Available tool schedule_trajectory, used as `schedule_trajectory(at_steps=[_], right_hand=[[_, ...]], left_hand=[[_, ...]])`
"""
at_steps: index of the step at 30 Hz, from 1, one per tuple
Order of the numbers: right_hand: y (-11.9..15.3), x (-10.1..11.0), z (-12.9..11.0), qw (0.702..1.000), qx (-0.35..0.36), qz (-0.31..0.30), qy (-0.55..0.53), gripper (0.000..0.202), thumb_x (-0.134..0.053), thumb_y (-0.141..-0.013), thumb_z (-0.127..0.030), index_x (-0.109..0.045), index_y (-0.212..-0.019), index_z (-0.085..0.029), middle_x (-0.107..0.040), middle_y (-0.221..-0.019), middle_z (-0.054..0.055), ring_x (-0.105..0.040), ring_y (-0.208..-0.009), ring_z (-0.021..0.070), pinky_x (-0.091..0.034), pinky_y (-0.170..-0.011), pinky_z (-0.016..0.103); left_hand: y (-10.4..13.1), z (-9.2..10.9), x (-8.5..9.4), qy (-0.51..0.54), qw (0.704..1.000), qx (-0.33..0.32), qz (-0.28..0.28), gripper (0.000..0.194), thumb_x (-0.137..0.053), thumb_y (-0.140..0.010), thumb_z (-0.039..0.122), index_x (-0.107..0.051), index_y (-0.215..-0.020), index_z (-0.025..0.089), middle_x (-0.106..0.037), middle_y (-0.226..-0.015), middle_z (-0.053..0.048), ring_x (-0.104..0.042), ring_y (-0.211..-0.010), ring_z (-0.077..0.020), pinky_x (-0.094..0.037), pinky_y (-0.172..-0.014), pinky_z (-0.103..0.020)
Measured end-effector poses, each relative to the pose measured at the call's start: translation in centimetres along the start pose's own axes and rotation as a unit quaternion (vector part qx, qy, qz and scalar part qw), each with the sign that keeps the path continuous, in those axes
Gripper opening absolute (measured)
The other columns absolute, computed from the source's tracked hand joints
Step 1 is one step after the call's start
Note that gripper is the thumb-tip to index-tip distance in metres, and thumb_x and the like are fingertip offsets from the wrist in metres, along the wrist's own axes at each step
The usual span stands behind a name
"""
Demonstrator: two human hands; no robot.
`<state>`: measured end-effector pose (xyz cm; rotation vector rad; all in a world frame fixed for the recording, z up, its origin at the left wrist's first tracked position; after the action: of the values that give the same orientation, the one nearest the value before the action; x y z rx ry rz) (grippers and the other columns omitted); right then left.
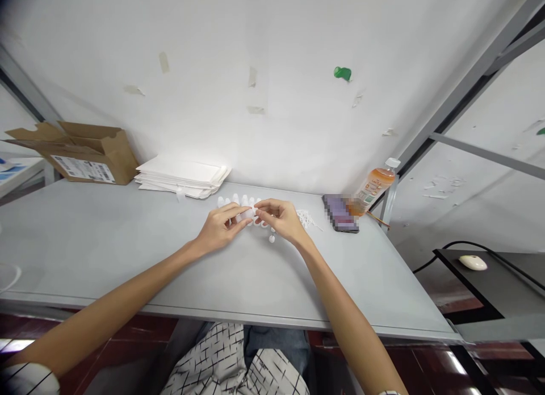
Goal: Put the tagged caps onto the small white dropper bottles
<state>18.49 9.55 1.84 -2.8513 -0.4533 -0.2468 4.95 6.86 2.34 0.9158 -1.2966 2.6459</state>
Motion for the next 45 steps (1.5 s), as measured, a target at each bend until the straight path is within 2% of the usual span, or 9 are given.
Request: schedule_trajectory(at_steps=[14,21,24,27,32,36,38,42,45], right_hand=[[0.0,-0.3,-0.6,0.999,0.025,-0.027,0.033,0.028,-0.075,-0.077,-0.043,-0.074,-0.089,-0.018,-0.069,-0.083,0.005,-0.064,-0.072,0.0165,-0.053,-0.066,0.030],[-0.1,0.2,-0.1,0.999,0.037,0.010,0.038,0.021,-0.075,-0.076,-0.034,-0.074,-0.090,-0.018,-0.071,-0.086,0.005,-0.066,-0.079,0.0183,-0.053,-0.072,0.032],[-0.1,0.6,0.0,0.997,0.051,0.047,0.030,0.019,-0.074,-0.075,-0.030,-0.074,-0.090,-0.018,-0.072,-0.089,0.005,-0.066,-0.079,0.0182,-0.055,-0.073,0.034],[-0.1,1.0,0.0,0.994,0.065,0.075,0.037,0.017,-0.073,-0.075,-0.029,-0.074,-0.090,-0.019,-0.071,-0.091,0.006,-0.065,-0.080,0.0183,-0.055,-0.069,0.033],[0.1,0.7,-0.3,0.993,0.084,0.077,0.037,0.016,-0.074,-0.077,-0.030,-0.074,-0.090,-0.020,-0.069,-0.095,0.006,-0.064,-0.086,0.0195,-0.057,-0.065,0.032],[0.3,0.2,-0.6,0.992,0.094,0.078,0.030,0.015,-0.073,-0.079,-0.030,-0.074,-0.091,-0.021,-0.068,-0.096,0.006,-0.063,-0.086,0.0192,-0.058,-0.061,0.031],[0.4,0.1,-0.7,0.991,0.101,0.080,0.028,0.015,-0.073,-0.078,-0.029,-0.074,-0.091,-0.022,-0.067,-0.096,0.005,-0.063,-0.085,0.0187,-0.058,-0.060,0.030],[0.5,0.1,-0.9,0.990,0.104,0.081,0.042,0.015,-0.073,-0.078,-0.029,-0.074,-0.091,-0.022,-0.067,-0.096,0.005,-0.063,-0.085,0.0183,-0.058,-0.060,0.030],[0.5,-0.1,-0.7,0.993,0.087,0.068,0.045,0.016,-0.073,-0.079,-0.031,-0.073,-0.090,-0.021,-0.067,-0.092,0.005,-0.064,-0.085,0.0186,-0.058,-0.061,0.030]], left_hand=[[0.3,0.9,-0.1,-0.017,0.998,-0.057,-0.006,0.029,-0.055,-0.096,0.034,-0.067,-0.115,0.015,-0.065,-0.085,-0.004,-0.048,-0.053,-0.0070,-0.043,-0.053,-0.020],[0.1,0.8,0.4,-0.018,0.998,-0.054,0.017,0.027,-0.057,-0.095,0.027,-0.068,-0.117,0.018,-0.066,-0.097,-0.006,-0.052,-0.060,-0.0079,-0.044,-0.054,-0.020],[-0.2,0.7,0.5,0.030,0.999,-0.021,0.005,0.029,-0.053,-0.096,0.026,-0.067,-0.120,0.017,-0.065,-0.099,-0.007,-0.055,-0.066,-0.0090,-0.046,-0.056,-0.020],[-0.5,-0.1,0.3,0.099,0.994,0.043,-0.008,0.032,-0.051,-0.096,0.030,-0.068,-0.120,0.016,-0.064,-0.096,-0.007,-0.055,-0.065,-0.0089,-0.046,-0.053,-0.018],[-0.1,-2.4,-0.2,0.218,0.959,0.180,-0.002,0.037,-0.056,-0.092,0.036,-0.068,-0.118,0.011,-0.059,-0.077,-0.003,-0.052,-0.053,-0.0076,-0.045,-0.048,-0.019],[0.2,-3.3,-1.0,0.270,0.934,0.235,-0.016,0.036,-0.059,-0.090,0.040,-0.069,-0.110,0.011,-0.055,-0.066,0.001,-0.050,-0.048,-0.0073,-0.045,-0.048,-0.021],[0.4,-3.6,-1.6,0.299,0.916,0.263,-0.043,0.037,-0.059,-0.089,0.044,-0.069,-0.102,0.012,-0.056,-0.065,0.000,-0.050,-0.046,-0.0075,-0.044,-0.044,-0.020],[0.9,-3.5,-3.2,0.374,0.864,0.318,-0.116,0.041,-0.060,-0.087,0.050,-0.061,-0.072,0.013,-0.053,-0.061,0.000,-0.049,-0.044,-0.0083,-0.038,-0.036,-0.020],[0.8,-3.2,-3.1,0.417,0.842,0.323,-0.114,0.041,-0.064,-0.085,0.048,-0.056,-0.065,0.013,-0.047,-0.060,0.002,-0.043,-0.043,-0.0059,-0.034,-0.035,-0.018]])
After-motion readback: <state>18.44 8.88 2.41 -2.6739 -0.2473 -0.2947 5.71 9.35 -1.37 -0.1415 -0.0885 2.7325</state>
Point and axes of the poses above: each hand's wrist, its own y-axis away from the middle knuckle, its own x-axis out of the back of the hand, z = x × y, the point moved 10 cm from there along -y, towards the middle knuckle
